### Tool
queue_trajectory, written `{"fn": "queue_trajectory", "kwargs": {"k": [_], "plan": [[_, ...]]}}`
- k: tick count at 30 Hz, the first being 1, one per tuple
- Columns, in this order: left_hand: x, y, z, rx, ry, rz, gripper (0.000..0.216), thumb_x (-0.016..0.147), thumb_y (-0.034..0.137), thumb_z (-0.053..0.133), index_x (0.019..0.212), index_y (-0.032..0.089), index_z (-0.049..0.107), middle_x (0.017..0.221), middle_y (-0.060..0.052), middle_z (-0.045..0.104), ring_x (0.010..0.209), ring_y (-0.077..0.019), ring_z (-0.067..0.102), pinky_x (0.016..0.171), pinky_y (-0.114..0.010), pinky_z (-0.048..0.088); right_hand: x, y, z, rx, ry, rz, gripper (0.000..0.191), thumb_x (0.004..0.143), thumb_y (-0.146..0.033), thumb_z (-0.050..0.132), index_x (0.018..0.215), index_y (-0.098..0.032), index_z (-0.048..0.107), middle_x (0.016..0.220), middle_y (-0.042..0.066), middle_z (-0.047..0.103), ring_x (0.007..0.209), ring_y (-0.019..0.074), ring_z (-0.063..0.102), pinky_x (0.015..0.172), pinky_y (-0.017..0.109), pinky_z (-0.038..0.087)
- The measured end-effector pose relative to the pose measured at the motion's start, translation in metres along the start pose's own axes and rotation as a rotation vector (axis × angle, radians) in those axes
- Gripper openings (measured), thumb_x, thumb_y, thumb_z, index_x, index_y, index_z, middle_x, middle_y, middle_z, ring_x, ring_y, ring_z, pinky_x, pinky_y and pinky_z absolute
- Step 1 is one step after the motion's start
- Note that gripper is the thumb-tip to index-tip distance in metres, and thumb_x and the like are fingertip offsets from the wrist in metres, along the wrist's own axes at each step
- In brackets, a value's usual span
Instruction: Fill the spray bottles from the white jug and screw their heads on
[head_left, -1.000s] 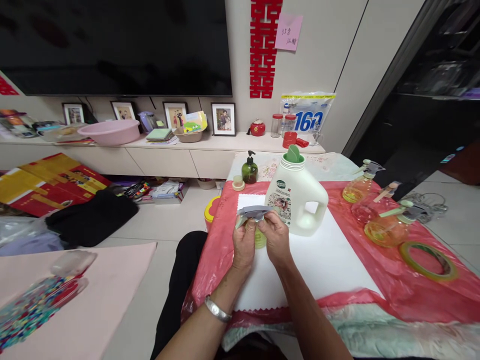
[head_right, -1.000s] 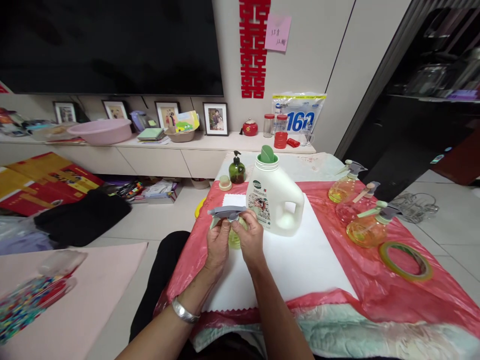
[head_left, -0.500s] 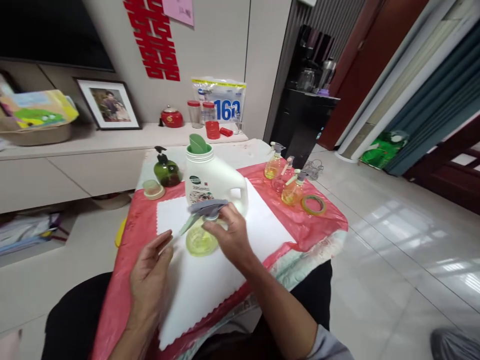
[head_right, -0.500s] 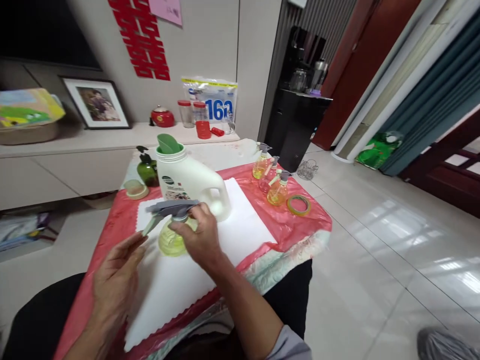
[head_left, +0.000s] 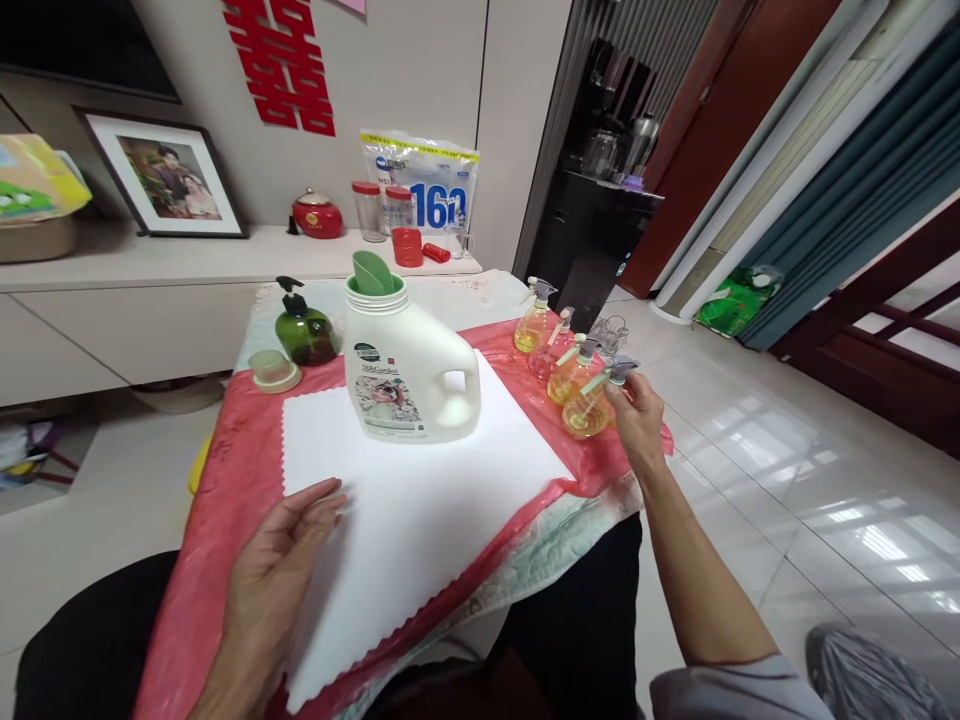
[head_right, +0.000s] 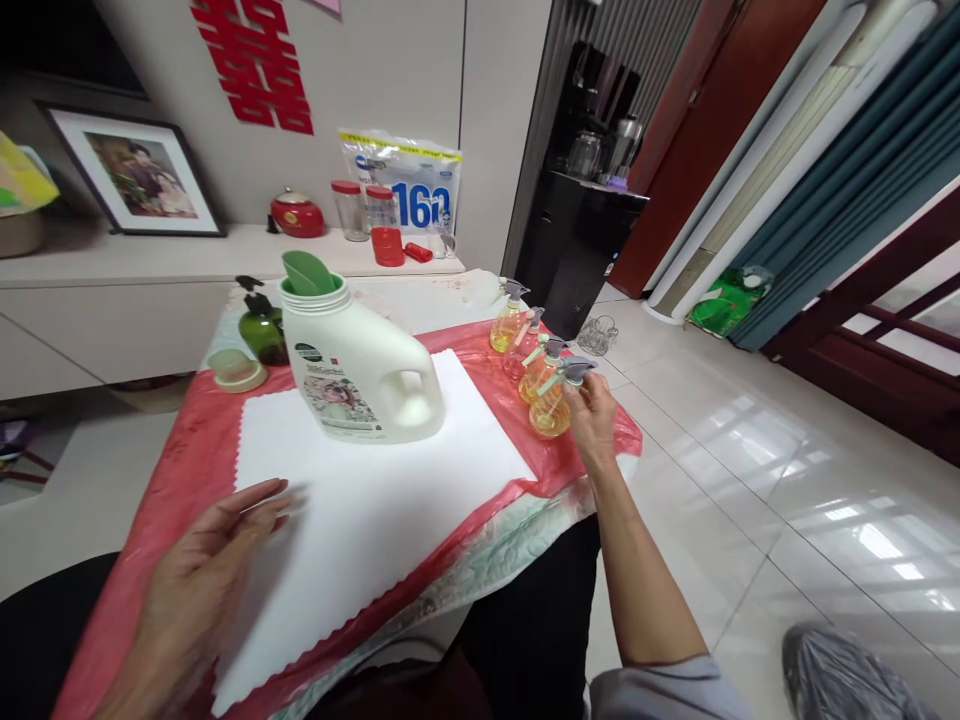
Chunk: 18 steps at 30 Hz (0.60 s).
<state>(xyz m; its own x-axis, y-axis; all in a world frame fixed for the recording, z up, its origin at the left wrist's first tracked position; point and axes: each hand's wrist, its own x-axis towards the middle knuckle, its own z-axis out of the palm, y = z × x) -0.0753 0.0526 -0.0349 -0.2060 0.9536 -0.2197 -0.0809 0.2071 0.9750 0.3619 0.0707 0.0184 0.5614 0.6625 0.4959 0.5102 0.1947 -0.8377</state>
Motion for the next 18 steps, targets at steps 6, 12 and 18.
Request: {"fn": "queue_trajectory", "kwargs": {"k": [6,12,18], "plan": [[0.006,-0.007,-0.004,0.020,-0.026,0.034,0.061,0.066,0.061,0.083,0.113,0.025,0.071,0.115,-0.004,0.074,0.107,-0.0255,0.065,0.111,-0.048,0.043,0.001,0.024,-0.003,0.014,-0.027,0.024,0.034,0.078,-0.042,0.069,0.104,-0.019,0.070,0.103,0.005,0.069,0.098,0.0231,0.063,0.097,0.043,0.048],[0.016,-0.002,-0.008,0.035,0.000,0.065,0.054,0.066,0.056,0.082,0.109,0.025,0.072,0.113,-0.004,0.075,0.104,-0.0249,0.067,0.099,-0.041,0.052,-0.004,0.025,-0.001,0.041,-0.090,0.059,0.048,0.079,-0.051,0.069,0.115,-0.020,0.069,0.121,0.009,0.071,0.114,0.0265,0.065,0.100,0.044,0.052],[0.030,0.016,-0.009,0.060,0.036,0.106,0.052,0.066,0.047,0.081,0.109,0.020,0.071,0.094,-0.004,0.076,0.087,-0.0203,0.068,0.077,-0.030,0.053,-0.023,0.007,-0.018,-0.001,-0.079,0.131,0.057,0.074,-0.052,0.076,0.121,-0.020,0.069,0.127,0.014,0.068,0.118,0.0355,0.062,0.104,0.060,0.046]]}}
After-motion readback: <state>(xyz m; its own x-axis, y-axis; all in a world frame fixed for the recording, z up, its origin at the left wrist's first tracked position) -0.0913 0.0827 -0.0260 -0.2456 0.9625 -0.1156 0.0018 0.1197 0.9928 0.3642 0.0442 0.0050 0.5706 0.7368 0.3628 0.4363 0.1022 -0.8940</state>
